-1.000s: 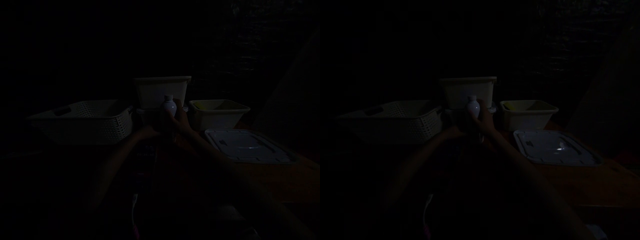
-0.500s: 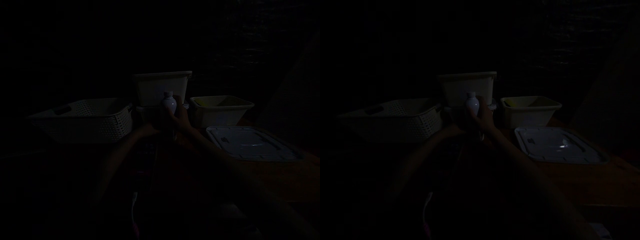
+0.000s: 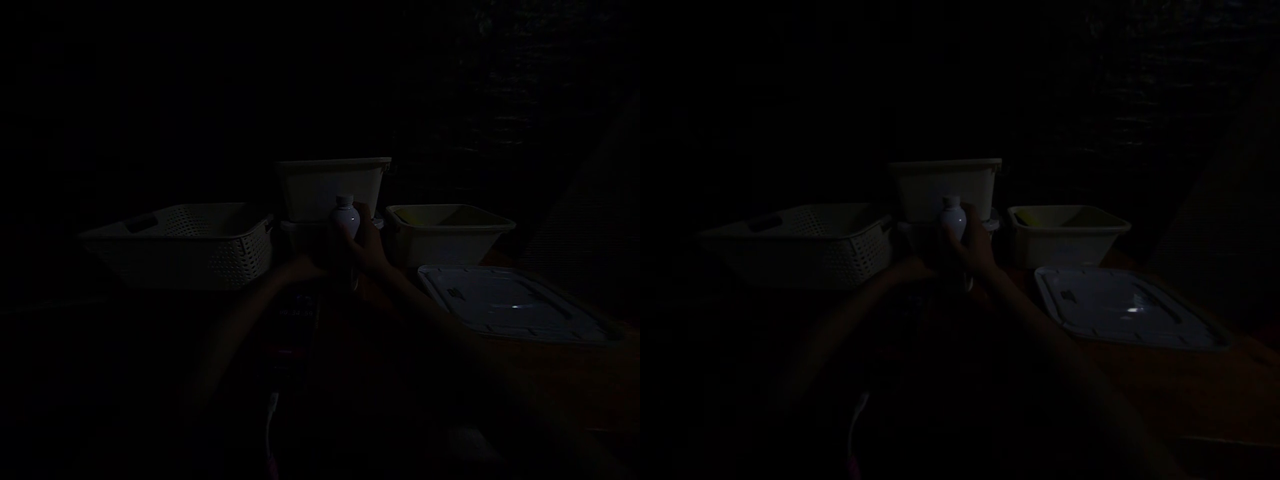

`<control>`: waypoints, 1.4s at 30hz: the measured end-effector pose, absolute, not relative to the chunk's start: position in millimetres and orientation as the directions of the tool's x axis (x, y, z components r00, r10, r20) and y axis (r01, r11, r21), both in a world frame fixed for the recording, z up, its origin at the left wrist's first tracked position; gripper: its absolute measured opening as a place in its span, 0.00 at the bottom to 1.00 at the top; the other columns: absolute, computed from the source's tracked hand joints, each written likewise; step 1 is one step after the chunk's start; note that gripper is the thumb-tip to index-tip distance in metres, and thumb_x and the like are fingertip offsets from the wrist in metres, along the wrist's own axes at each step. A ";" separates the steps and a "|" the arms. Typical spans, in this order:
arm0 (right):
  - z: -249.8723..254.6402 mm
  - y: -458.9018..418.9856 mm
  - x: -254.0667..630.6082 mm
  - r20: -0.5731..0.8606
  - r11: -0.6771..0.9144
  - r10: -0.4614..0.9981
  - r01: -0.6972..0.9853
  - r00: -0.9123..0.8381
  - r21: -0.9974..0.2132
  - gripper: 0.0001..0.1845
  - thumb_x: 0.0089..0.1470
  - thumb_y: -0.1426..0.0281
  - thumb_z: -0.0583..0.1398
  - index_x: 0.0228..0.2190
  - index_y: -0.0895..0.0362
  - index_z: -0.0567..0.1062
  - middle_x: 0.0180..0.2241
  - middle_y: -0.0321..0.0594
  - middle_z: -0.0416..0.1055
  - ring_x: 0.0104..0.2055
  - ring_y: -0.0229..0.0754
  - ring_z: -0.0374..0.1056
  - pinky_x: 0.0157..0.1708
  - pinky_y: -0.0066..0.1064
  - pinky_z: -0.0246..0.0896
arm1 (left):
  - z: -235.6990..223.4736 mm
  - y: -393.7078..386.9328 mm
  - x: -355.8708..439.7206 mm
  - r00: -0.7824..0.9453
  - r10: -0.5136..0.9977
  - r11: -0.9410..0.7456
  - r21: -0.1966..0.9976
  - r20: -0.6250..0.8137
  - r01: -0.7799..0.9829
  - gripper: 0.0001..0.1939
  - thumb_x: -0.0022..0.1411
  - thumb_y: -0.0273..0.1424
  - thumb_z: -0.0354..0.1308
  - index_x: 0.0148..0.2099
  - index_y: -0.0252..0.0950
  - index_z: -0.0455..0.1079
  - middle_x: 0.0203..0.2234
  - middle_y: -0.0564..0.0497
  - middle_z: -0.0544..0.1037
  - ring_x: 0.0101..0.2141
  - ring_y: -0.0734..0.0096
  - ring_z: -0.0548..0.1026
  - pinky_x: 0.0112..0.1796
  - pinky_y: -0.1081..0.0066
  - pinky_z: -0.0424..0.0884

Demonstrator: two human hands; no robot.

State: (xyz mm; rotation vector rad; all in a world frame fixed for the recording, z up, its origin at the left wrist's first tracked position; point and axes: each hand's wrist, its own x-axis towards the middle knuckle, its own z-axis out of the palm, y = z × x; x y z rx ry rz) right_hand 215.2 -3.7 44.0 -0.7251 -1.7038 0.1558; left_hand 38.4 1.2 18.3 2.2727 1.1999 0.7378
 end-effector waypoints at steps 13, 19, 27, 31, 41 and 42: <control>45.0 -5.8 215.5 0.834 0.784 0.544 0.410 -0.095 -0.465 0.28 0.53 0.54 0.54 0.51 0.55 0.58 0.40 0.45 0.70 0.37 0.47 0.69 0.35 0.40 0.65 | 21.3 -3.9 41.5 0.521 0.809 -0.571 0.579 0.273 0.582 0.36 0.58 0.38 0.58 0.64 0.34 0.48 0.64 0.42 0.50 0.63 0.54 0.48 0.60 0.60 0.49; 44.3 -3.3 216.0 0.833 0.788 0.546 0.390 -0.087 -0.476 0.29 0.52 0.53 0.55 0.50 0.55 0.58 0.41 0.46 0.70 0.40 0.49 0.69 0.38 0.43 0.65 | 22.6 -4.1 41.6 0.508 0.821 -0.548 0.608 0.260 0.574 0.38 0.56 0.37 0.60 0.64 0.37 0.47 0.63 0.43 0.52 0.62 0.55 0.52 0.59 0.58 0.53; 43.7 -2.7 216.4 0.835 0.787 0.544 0.397 -0.087 -0.472 0.28 0.53 0.53 0.55 0.50 0.55 0.58 0.44 0.48 0.69 0.42 0.50 0.68 0.41 0.44 0.66 | 20.5 -1.7 42.1 0.528 0.803 -0.574 0.602 0.278 0.556 0.39 0.56 0.36 0.59 0.65 0.37 0.46 0.64 0.43 0.50 0.62 0.57 0.51 0.60 0.59 0.52; 43.7 -2.2 216.5 0.839 0.790 0.537 0.399 -0.084 -0.466 0.27 0.52 0.54 0.55 0.50 0.54 0.59 0.43 0.47 0.69 0.42 0.49 0.68 0.41 0.43 0.65 | 19.3 -0.6 41.4 0.516 0.813 -0.562 0.592 0.269 0.578 0.39 0.57 0.36 0.59 0.65 0.35 0.46 0.64 0.40 0.49 0.62 0.54 0.50 0.60 0.57 0.51; 43.7 -6.2 215.5 0.828 0.785 0.554 0.386 -0.090 -0.484 0.28 0.53 0.53 0.54 0.51 0.53 0.57 0.42 0.46 0.69 0.40 0.49 0.68 0.38 0.43 0.65 | 18.1 0.9 40.0 0.501 0.834 -0.524 0.617 0.232 0.587 0.37 0.55 0.40 0.59 0.64 0.41 0.50 0.63 0.44 0.54 0.61 0.56 0.56 0.58 0.56 0.55; 43.7 -6.4 215.6 0.827 0.784 0.555 0.388 -0.088 -0.485 0.28 0.53 0.53 0.54 0.51 0.53 0.57 0.42 0.46 0.69 0.40 0.49 0.69 0.38 0.43 0.65 | 18.0 0.7 39.7 0.502 0.835 -0.522 0.618 0.227 0.588 0.37 0.55 0.40 0.59 0.64 0.40 0.50 0.62 0.44 0.55 0.60 0.55 0.56 0.58 0.56 0.56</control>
